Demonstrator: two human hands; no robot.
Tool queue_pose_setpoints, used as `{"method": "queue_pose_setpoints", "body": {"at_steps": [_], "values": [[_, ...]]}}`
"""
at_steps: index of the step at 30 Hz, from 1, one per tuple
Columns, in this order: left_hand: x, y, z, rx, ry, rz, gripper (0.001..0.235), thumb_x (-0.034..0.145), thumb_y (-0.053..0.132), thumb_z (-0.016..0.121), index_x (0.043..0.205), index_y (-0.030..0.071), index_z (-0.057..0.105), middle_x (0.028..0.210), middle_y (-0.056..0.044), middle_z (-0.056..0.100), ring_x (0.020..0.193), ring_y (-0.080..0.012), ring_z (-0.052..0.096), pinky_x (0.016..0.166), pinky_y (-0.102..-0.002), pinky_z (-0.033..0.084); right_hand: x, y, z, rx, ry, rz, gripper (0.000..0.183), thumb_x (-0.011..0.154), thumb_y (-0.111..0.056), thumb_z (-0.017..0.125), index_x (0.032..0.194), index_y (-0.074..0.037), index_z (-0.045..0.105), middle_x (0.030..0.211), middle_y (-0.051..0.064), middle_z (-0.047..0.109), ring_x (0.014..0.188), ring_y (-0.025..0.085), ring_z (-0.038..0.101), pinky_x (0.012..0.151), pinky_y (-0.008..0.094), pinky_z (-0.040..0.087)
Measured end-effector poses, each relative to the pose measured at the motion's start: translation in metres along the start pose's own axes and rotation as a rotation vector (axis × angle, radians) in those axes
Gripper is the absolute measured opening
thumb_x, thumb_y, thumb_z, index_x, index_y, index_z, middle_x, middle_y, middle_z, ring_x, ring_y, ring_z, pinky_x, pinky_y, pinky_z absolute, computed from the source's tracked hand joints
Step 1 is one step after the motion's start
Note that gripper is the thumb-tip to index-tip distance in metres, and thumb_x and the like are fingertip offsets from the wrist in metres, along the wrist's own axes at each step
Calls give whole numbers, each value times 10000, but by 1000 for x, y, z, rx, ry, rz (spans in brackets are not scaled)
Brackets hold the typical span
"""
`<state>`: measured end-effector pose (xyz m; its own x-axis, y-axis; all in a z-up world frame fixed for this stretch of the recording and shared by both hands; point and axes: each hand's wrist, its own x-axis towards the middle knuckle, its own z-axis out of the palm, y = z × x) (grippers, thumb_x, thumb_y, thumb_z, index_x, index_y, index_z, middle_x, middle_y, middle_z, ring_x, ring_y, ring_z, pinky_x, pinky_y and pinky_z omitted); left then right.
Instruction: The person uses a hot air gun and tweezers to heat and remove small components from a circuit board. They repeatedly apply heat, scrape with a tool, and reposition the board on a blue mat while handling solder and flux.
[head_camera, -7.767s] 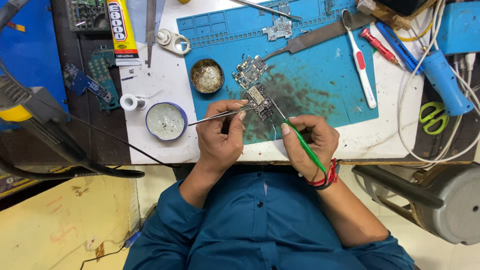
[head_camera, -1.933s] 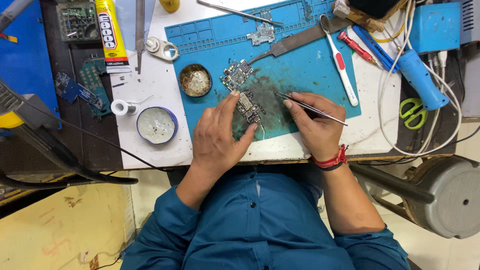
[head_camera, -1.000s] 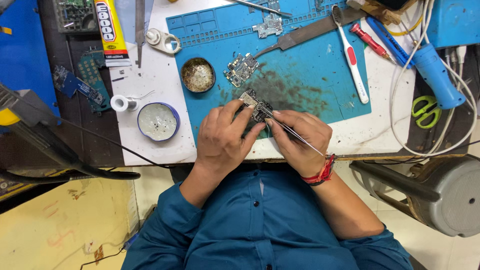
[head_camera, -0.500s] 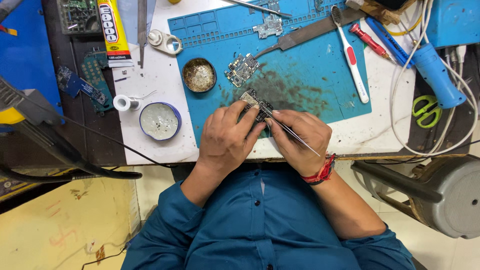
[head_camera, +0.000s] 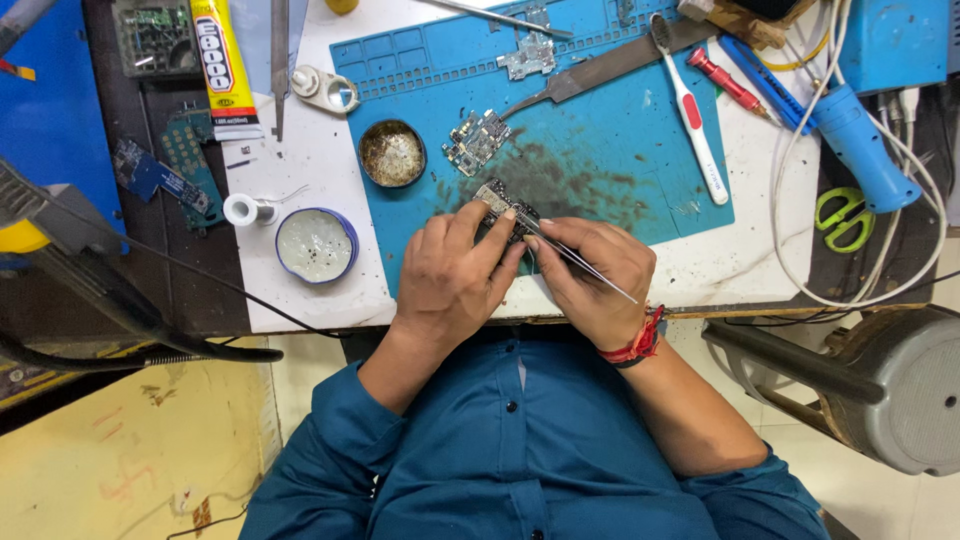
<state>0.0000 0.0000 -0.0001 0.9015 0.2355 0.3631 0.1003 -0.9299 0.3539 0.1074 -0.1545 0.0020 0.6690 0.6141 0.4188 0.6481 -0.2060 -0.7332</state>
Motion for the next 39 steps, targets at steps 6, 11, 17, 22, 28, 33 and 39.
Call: {"method": "queue_pose_setpoints", "body": {"at_steps": [6,11,17,22,28,33,39], "values": [[-1,1,-2,-5,16,-4,378,943,302,766,1251,89,716,1199,-76,653,942,-243,605,782,-380,491,-5,4,1,160,48,156,209,904,-16,825,1091,22,739,1045,157,764,869,185,745,775,275,588],[-3,1,-4,-60,47,-26,453,930,299,781,1284,37,677,1204,-81,658,970,-247,619,831,-385,506,-8,7,2,254,63,219,197,927,-4,806,1108,30,736,1068,150,763,902,157,734,800,265,585],[-3,1,-4,-56,47,-17,370,935,283,778,1225,66,700,1195,-77,658,951,-249,617,816,-386,501,-7,10,1,242,31,97,171,919,17,796,1080,29,742,1043,151,765,923,193,754,826,279,596],[-4,3,-2,-31,56,-3,293,940,275,767,1163,89,727,1189,-71,660,934,-250,617,801,-392,496,-5,7,0,192,29,71,141,924,24,789,1059,24,749,1025,146,769,936,210,765,830,286,597],[-3,3,-1,-14,66,17,272,951,258,756,1165,90,740,1192,-76,656,929,-245,614,800,-388,494,-3,6,1,190,23,78,150,917,15,795,1062,16,756,1014,141,776,923,215,769,821,293,596],[-3,3,-1,-17,58,9,271,952,265,754,1161,93,739,1176,-74,655,923,-245,612,794,-391,493,-1,7,0,177,18,70,137,928,8,790,1060,12,753,1015,137,775,920,213,769,823,294,596],[-2,2,0,-3,47,12,280,955,268,753,1177,98,746,1177,-79,650,893,-236,597,771,-381,488,0,6,1,180,14,75,135,925,8,791,1056,10,756,1008,137,774,908,213,769,814,293,594]]}}
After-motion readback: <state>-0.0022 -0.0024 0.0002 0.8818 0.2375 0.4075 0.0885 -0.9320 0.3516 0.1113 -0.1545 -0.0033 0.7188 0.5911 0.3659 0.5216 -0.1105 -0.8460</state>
